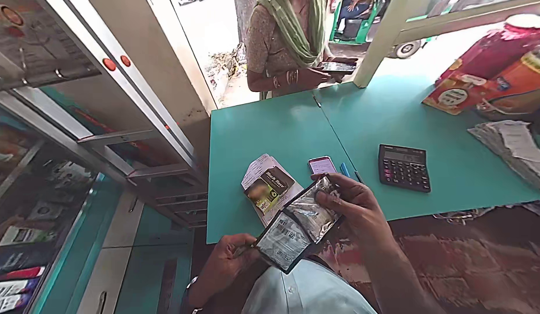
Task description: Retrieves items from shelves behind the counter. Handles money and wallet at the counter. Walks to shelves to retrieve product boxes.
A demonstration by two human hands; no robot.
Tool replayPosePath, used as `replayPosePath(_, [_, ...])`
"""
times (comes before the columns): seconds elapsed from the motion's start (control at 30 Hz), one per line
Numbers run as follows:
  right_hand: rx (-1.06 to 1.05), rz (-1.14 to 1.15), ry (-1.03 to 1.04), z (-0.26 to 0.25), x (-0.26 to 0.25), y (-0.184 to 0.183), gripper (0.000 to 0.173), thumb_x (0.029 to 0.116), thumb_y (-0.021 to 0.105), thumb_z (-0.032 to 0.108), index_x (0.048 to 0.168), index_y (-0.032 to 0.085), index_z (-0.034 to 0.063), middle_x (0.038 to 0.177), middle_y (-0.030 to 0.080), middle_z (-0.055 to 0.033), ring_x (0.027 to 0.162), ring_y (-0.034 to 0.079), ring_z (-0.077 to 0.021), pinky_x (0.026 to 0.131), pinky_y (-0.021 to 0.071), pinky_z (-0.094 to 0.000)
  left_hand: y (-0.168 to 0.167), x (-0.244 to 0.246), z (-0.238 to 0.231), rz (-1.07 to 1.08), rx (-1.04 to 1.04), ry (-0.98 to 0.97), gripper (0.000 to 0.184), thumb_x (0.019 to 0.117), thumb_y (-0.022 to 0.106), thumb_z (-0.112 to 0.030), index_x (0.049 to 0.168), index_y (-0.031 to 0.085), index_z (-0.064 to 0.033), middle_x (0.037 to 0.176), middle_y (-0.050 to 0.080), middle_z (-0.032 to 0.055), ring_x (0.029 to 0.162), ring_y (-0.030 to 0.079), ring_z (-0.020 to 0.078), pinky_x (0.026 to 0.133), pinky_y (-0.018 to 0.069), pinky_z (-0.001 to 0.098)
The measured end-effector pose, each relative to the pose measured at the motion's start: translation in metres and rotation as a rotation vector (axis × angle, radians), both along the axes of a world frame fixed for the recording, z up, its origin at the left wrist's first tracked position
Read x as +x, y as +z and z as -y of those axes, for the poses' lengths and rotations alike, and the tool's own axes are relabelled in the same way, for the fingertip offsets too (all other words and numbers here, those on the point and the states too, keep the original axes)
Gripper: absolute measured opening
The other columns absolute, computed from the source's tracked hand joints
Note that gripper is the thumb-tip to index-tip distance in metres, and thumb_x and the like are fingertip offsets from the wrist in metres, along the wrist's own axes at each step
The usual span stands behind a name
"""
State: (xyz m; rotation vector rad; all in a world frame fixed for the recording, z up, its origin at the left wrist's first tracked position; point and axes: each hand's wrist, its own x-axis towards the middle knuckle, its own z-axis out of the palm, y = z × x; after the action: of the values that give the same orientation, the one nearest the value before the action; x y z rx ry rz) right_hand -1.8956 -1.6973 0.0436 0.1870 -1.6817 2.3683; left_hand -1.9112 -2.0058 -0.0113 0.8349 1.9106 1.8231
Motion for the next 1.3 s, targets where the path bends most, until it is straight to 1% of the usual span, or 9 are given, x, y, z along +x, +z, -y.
replayPosePath(0.13, [0.304, 0.05, -0.097, -0.026, 0.01, -0.019, 0.042, 0.0915, 0.07, 0.009, 0.133, 0.06, 0.0074, 0.099, 0.076, 0.0009, 0.079, 0.072, -0.0074, 0.07, 0.0621, -0.0219, 0.019, 0.009, -0.009, 0.005, -0.017, 0.141, 0.013, 0.0989, 0.064, -0.021, 0.099, 0.07, -0.0096, 0.088, 0.071, -0.0095, 0.082, 0.066, -0.0042, 0.076, 0.0562, 0.0159])
replayPosePath(0.27, [0.833, -0.055, -0.021, -0.036, 0.022, -0.028, 0.054, 0.0955, 0.068, 0.039, 0.144, 0.059, 0.0176, 0.148, 0.056, -0.0031, 0.135, 0.054, -0.0146, 0.107, 0.0502, -0.0371, 0.049, 0.015, -0.022, -0.1, -0.158, 0.015, 0.022, 0.0995, 0.064, -0.023, 0.096, 0.07, -0.0023, 0.081, 0.07, -0.0026, 0.075, 0.064, -0.0045, 0.069, 0.0537, 0.0133])
replayPosePath(0.33, [0.756, -0.207, 0.167, -0.014, 0.024, -0.02, 0.043, 0.1015, 0.062, 0.038, 0.139, 0.063, 0.0168, 0.148, 0.058, -0.0041, 0.136, 0.053, -0.0145, 0.11, 0.0495, -0.0355, 0.055, 0.016, -0.033, -0.104, -0.209, -0.042, 0.023, 0.0975, 0.067, -0.023, 0.093, 0.071, -0.0009, 0.077, 0.069, -0.0006, 0.071, 0.062, -0.0039, 0.066, 0.0511, 0.0128])
replayPosePath(0.43, [0.547, -0.291, 0.657, 0.018, 0.012, -0.028, 0.045, 0.107, 0.054, 0.03, 0.137, 0.061, -0.003, 0.134, 0.067, -0.0136, 0.131, 0.059, -0.0148, 0.117, 0.0423, -0.0348, 0.056, 0.018, -0.042, -0.064, -0.29, -0.009, 0.022, 0.0929, 0.073, -0.024, 0.088, 0.072, -0.0027, 0.076, 0.069, -0.0023, 0.07, 0.062, -0.0036, 0.064, 0.0516, 0.0138])
replayPosePath(0.53, [0.412, -0.21, 0.813, 0.029, 0.0, -0.054, 0.032, 0.1017, 0.065, 0.025, 0.116, 0.071, -0.0028, 0.105, 0.075, -0.0067, 0.102, 0.069, -0.0062, 0.107, 0.0501, -0.0309, 0.058, 0.019, -0.035, 0.025, -0.371, 0.007, 0.017, 0.0887, 0.078, -0.022, 0.091, 0.073, -0.0049, 0.078, 0.071, -0.0043, 0.07, 0.065, -0.0032, 0.065, 0.0546, 0.0145])
replayPosePath(0.7, [0.316, -0.02, 0.944, 0.027, 0.001, -0.067, 0.014, 0.0951, 0.071, 0.015, 0.095, 0.072, 0.0015, 0.082, 0.07, 0.0029, 0.072, 0.063, 0.0018, 0.064, 0.052, -0.0161, 0.053, 0.022, -0.025, 0.169, -0.429, -0.092, 0.011, 0.0901, 0.075, -0.013, 0.096, 0.074, -0.0035, 0.083, 0.073, -0.003, 0.075, 0.066, -0.003, 0.069, 0.0549, 0.0148])
replayPosePath(1.0, [0.475, -0.051, 0.932, 0.032, 0.015, -0.059, 0.023, 0.1006, 0.062, 0.019, 0.089, 0.073, 0.002, 0.07, 0.063, 0.0024, 0.061, 0.053, 0.0029, 0.055, 0.0424, -0.0162, 0.043, 0.035, -0.033, -0.145, -0.534, -0.233, 0.026, 0.0989, 0.063, -0.024, 0.085, 0.072, -0.0027, 0.074, 0.065, 0.0042, 0.069, 0.059, 0.0071, 0.063, 0.0479, 0.0236])
replayPosePath(1.2, [0.502, 0.039, 0.837, 0.029, 0.031, -0.061, 0.024, 0.1027, 0.057, 0.019, 0.09, 0.07, 0.0043, 0.068, 0.057, 0.0054, 0.059, 0.049, 0.0039, 0.055, 0.0387, -0.0151, 0.029, 0.064, -0.036, -0.564, -0.455, 0.015, 0.025, 0.1002, 0.06, -0.02, 0.086, 0.076, -0.0061, 0.076, 0.071, 0.0039, 0.076, 0.065, 0.0117, 0.073, 0.052, 0.0239])
replayPosePath(1.3, [0.428, 0.058, 0.829, 0.028, 0.031, -0.066, 0.022, 0.1017, 0.06, 0.019, 0.09, 0.071, 0.0039, 0.068, 0.059, 0.0066, 0.058, 0.049, 0.0059, 0.053, 0.0392, -0.0133, 0.026, 0.072, -0.036, -0.558, -0.429, 0.09, 0.023, 0.0999, 0.06, -0.018, 0.089, 0.076, -0.0059, 0.082, 0.072, 0.0039, 0.08, 0.066, 0.01, 0.076, 0.0526, 0.0219])
